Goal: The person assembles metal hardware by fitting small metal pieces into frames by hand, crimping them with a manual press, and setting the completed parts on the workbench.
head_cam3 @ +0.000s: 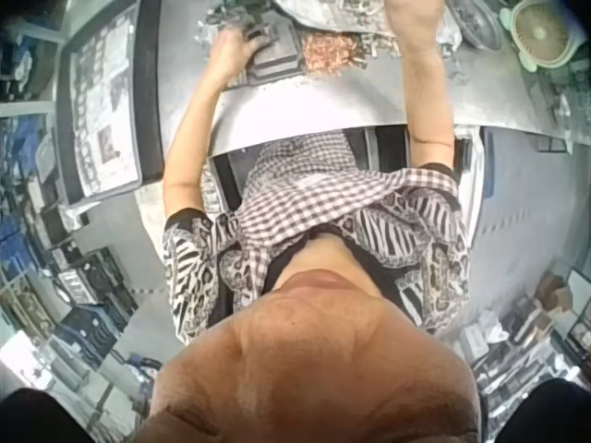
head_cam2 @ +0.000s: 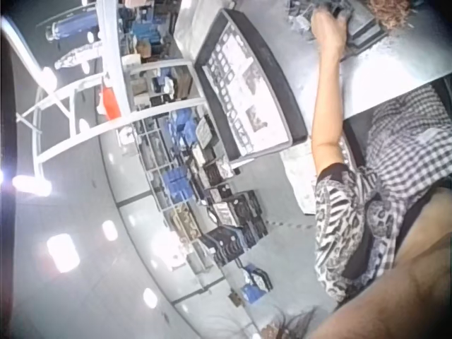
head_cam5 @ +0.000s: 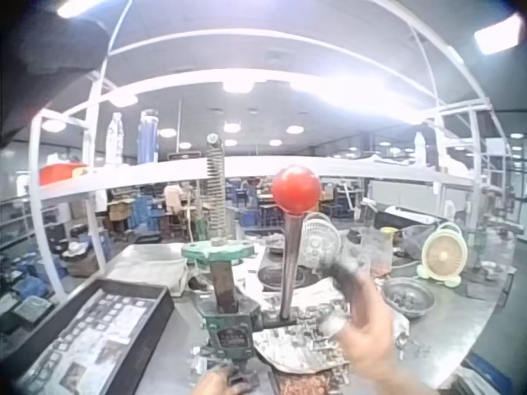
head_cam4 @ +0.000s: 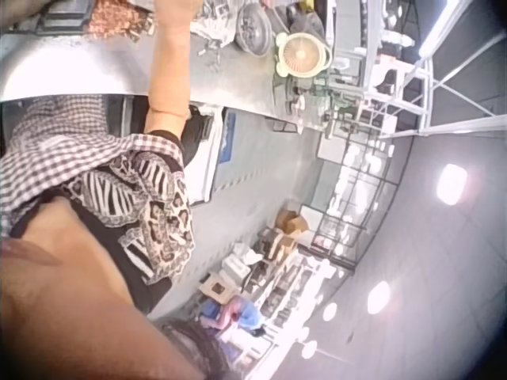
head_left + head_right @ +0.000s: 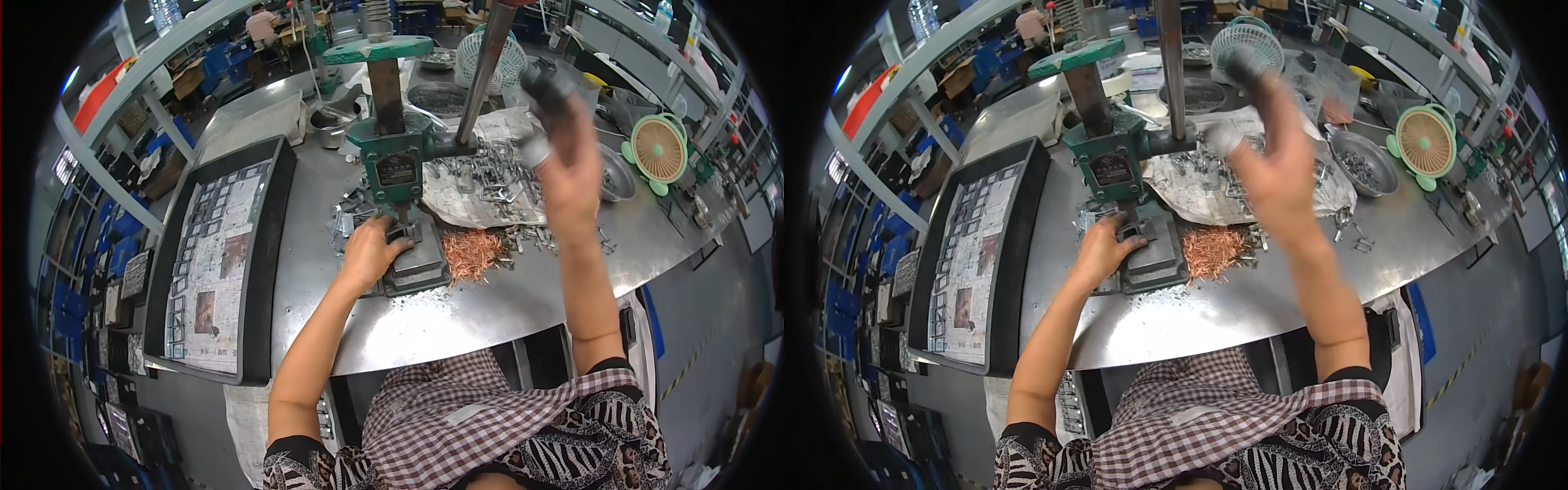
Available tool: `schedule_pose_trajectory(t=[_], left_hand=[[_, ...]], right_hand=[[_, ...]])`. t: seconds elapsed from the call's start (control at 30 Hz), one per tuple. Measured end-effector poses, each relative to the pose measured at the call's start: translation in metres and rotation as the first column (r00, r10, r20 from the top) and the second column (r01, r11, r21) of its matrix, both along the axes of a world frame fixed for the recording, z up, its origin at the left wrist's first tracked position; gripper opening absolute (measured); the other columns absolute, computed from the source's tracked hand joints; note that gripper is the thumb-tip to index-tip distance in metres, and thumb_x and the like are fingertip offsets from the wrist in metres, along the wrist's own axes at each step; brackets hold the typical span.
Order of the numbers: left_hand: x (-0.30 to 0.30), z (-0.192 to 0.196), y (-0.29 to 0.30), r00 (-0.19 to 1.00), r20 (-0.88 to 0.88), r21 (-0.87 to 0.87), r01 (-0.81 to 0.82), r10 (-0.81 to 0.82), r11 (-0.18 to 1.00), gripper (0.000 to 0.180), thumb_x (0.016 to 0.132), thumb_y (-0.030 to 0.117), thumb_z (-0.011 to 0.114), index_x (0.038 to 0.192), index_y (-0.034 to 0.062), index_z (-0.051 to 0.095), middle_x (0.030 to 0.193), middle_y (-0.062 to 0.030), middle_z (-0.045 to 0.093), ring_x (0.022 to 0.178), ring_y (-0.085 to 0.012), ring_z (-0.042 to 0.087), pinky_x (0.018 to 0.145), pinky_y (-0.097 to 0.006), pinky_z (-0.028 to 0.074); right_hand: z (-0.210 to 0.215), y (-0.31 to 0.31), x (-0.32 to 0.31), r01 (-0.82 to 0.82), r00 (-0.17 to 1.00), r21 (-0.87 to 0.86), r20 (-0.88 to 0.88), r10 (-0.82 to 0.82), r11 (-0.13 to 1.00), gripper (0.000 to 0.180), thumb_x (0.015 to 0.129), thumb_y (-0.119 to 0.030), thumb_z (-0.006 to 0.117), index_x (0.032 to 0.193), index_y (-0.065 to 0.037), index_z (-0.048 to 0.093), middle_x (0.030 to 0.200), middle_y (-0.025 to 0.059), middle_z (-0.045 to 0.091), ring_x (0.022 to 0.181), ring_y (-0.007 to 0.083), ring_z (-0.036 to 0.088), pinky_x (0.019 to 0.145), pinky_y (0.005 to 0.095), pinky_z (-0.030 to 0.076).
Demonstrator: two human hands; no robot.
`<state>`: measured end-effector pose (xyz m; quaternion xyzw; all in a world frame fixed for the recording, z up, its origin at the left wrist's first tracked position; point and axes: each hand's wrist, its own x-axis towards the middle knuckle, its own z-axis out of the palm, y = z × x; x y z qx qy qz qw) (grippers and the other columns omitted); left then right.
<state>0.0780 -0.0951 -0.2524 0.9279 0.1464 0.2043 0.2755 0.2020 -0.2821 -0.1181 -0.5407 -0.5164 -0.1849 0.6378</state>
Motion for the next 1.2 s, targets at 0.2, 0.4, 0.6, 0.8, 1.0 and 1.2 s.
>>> schedule_pose_trajectory(t=[0.2,0.4,0.6,0.8,1.0,1.2], left_hand=[[0.003,0.004,-0.002,0.999,-0.05,0.019,0.003,-0.002,1.0,0.046,0.07,0.028,0.069,0.099,-0.0067,0.058,0.099,-0.0215,0.059,0.09,-0.0359,0.057,0.076,-0.04,0.045],[0.004,-0.005,-0.003,0.996,0.085,0.164,-0.008,-0.006,0.986,0.037,0.072,0.027,0.066,0.094,-0.0012,0.057,0.101,-0.0172,0.057,0.086,-0.0357,0.057,0.07,-0.042,0.047],[0.001,-0.007,-0.003,0.999,0.046,0.138,0.018,-0.025,0.99,0.042,0.072,0.026,0.067,0.103,0.0,0.056,0.108,-0.016,0.056,0.086,-0.0344,0.058,0.069,-0.042,0.048],[0.003,-0.01,-0.001,0.994,0.106,0.261,-0.018,-0.01,0.965,0.043,0.073,0.027,0.066,0.105,0.0008,0.055,0.108,-0.0191,0.056,0.091,-0.0362,0.057,0.075,-0.042,0.047],[-0.01,-0.004,-0.026,0.994,0.081,0.034,0.066,-0.069,0.997,0.031,0.073,0.015,0.066,0.097,-0.0004,0.055,0.097,-0.0168,0.06,0.074,-0.0304,0.059,0.063,-0.035,0.046],[-0.042,0.002,-0.035,0.975,0.19,-0.929,0.217,-0.115,0.3,0.05,0.081,0.021,0.06,0.118,-0.008,0.044,0.11,-0.0162,0.056,0.099,-0.0205,0.055,0.084,-0.033,0.044]], right_hand=[[0.07,0.003,0.008,-0.679,0.63,0.241,-0.295,0.718,0.694,0.057,0.084,-0.034,0.05,0.123,0.005,0.039,0.119,0.0174,0.049,0.109,0.0232,0.049,0.093,0.0341,0.038],[0.072,-0.023,-0.036,-0.424,0.781,-0.746,-0.014,0.625,0.514,0.046,0.084,-0.041,0.043,0.076,-0.002,0.066,0.063,0.0086,0.063,0.056,0.0207,0.061,0.056,0.0281,0.044],[0.043,-0.037,-0.057,-0.287,0.666,-0.795,0.235,0.708,0.534,0.017,0.069,-0.021,0.063,0.077,-0.006,0.059,0.054,0.0042,0.051,0.05,0.0223,0.051,0.071,0.0396,0.045],[0.024,-0.04,-0.054,-0.272,0.682,-0.807,0.222,0.696,0.524,0.027,0.085,-0.03,0.05,0.086,-0.006,0.063,0.069,0.0019,0.058,0.058,0.0133,0.052,0.086,0.0484,0.037],[0.075,-0.04,0.0,-0.293,0.934,-0.475,0.043,0.354,0.83,0.046,0.087,-0.025,0.054,0.119,0.003,0.038,0.113,0.014,0.047,0.104,0.0203,0.044,0.093,0.0324,0.035],[-0.076,-0.135,0.095,0.591,0.797,-0.782,0.604,0.006,0.199,0.013,0.073,-0.014,0.058,0.082,-0.004,0.057,0.073,0.0113,0.058,0.069,0.0296,0.059,0.068,0.0411,0.046]])
